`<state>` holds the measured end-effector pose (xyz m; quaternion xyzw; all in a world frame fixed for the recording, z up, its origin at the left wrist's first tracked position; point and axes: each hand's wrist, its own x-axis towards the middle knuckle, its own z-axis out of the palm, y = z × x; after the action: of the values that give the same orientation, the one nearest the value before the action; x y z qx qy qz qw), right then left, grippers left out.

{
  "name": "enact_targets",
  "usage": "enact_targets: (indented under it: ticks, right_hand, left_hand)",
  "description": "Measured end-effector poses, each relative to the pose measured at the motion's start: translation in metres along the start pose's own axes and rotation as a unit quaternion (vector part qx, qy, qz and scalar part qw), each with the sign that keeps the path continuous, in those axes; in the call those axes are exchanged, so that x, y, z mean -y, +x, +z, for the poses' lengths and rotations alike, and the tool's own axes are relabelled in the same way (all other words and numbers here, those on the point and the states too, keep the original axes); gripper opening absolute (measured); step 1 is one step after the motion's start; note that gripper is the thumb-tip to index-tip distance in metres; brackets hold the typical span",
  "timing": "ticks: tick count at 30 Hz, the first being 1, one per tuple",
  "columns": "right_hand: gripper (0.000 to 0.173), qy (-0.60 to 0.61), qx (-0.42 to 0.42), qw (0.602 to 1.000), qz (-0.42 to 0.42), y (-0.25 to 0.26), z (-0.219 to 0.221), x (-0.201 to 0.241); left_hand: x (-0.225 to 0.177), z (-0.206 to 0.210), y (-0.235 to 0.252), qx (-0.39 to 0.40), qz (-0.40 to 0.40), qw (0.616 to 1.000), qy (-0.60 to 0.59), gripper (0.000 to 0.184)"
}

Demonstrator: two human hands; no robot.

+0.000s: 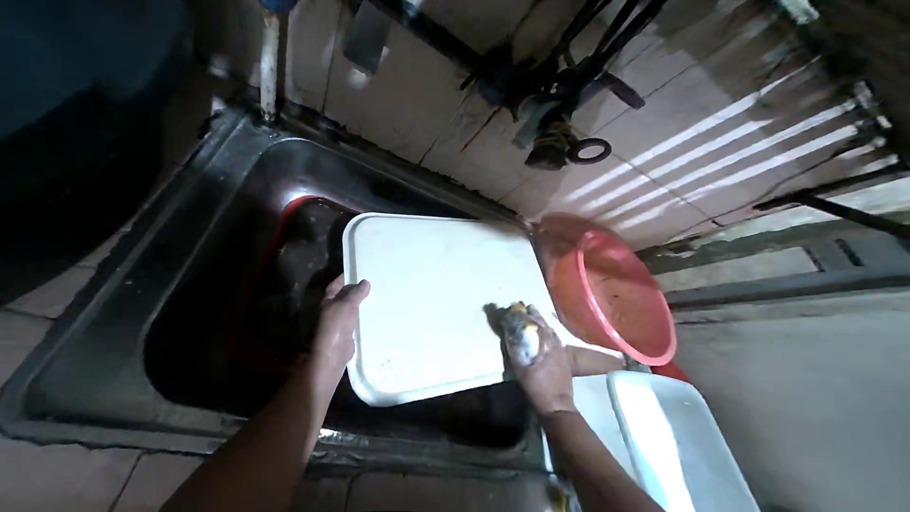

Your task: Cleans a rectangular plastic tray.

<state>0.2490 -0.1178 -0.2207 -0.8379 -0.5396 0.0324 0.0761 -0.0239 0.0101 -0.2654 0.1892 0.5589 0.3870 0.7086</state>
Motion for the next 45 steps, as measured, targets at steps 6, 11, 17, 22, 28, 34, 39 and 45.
enact_targets:
  ticks: [6,11,17,22,28,34,39,45]
  right_hand:
    - [0.065,0.017,0.024,0.994,-0.105,-0.034,0.026,0.091]
    - [0.06,-0.019,0.077,0.995,-0.056,0.024,0.01,0.05]
    - [0.053,0.07,0.022,0.978,0.195,0.106,-0.012,-0.001]
    - [0.047,0.092,-0.064,0.978,0.178,0.036,-0.007,-0.01]
    - [0.047,0.04,0.014,0.967,0.252,0.075,-0.019,-0.005]
    - [0.05,0.028,-0.014,0.981,0.192,0.066,-0.012,-0.006]
    - [0.048,0.016,-0.009,0.976,0.215,0.055,-0.013,-0.005]
    - [0.059,-0.027,-0.002,0.975,0.221,0.142,0.002,0.041]
  left_hand:
    - [0.002,-0.01,0.006,-0.011,0.061,0.997,0.047,0.046]
    - [-0.006,-0.014,0.013,-0.001,0.089,0.99,0.106,0.041]
    - [-0.004,-0.011,0.018,-0.019,0.097,0.99,0.105,0.036]
    - [-0.001,-0.012,0.024,-0.022,0.105,0.991,0.08,0.036]
    - [-0.001,-0.011,0.027,-0.007,0.07,0.993,0.096,0.038]
    - [0.001,-0.01,0.027,-0.018,0.121,0.988,0.09,0.03]
    - [0.002,-0.015,0.03,-0.012,0.072,0.99,0.117,0.031]
    - [-0.001,-0.015,0.034,-0.015,0.069,0.981,0.178,0.039]
